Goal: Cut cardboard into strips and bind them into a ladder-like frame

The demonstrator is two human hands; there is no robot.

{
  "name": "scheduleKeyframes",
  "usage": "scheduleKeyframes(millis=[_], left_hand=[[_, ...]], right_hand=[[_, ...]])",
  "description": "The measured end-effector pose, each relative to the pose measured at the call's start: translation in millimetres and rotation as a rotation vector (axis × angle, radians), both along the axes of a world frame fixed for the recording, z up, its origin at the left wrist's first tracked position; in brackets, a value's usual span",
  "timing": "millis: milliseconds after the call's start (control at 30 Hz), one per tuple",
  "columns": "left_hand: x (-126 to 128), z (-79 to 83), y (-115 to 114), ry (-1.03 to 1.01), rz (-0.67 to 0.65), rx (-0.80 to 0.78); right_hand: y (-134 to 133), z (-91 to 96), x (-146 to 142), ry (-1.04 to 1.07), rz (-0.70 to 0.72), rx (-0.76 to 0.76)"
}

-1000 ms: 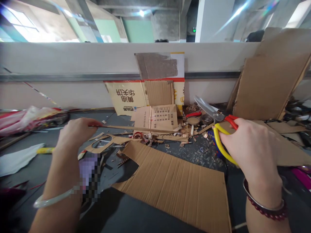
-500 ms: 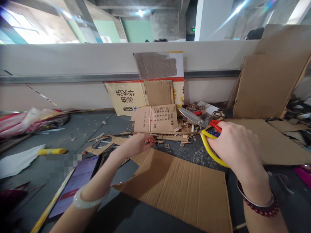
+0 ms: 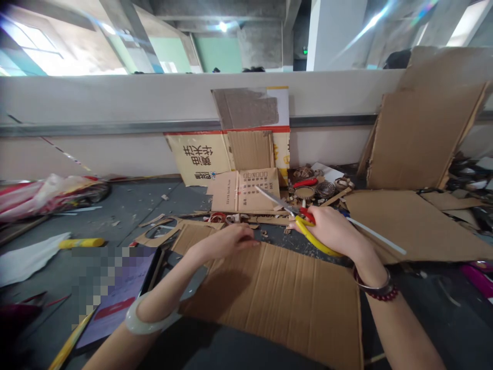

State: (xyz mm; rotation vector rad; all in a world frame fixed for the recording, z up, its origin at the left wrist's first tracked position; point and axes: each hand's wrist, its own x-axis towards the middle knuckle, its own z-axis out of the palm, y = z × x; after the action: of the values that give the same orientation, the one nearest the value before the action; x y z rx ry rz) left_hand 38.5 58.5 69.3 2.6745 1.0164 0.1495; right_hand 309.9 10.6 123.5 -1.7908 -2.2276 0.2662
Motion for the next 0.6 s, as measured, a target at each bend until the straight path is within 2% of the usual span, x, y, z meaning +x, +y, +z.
scheduleKeyframes(millis=[133,233,367,467,600], left_hand=[[-16.0,36.9,-2.8,0.055,0.175,0.206],[-31.1,55.1,-1.5,0.083,0.278,0.406],[-41.3,63.9,-0.4,0.073,0.349,0.550],[-41.1,68.2,-4.0,-0.032,0.404,0.665],[-47.3,75.2,-9.3,-0.152,0.588,0.692]], right_hand=[[8.0,-10.4,-9.3,0.034,0.129,-0.116],[7.7,-11.8,-15.4,0.103,0.267,-0.178],[10.6,-15.7,-18.7,0.194,0.328,-0.212],[19.9,-23.6,-15.4,0.419,0.297,-0.274],[32.0,-31.7,-6.6,0.667,0.235,-0.290]])
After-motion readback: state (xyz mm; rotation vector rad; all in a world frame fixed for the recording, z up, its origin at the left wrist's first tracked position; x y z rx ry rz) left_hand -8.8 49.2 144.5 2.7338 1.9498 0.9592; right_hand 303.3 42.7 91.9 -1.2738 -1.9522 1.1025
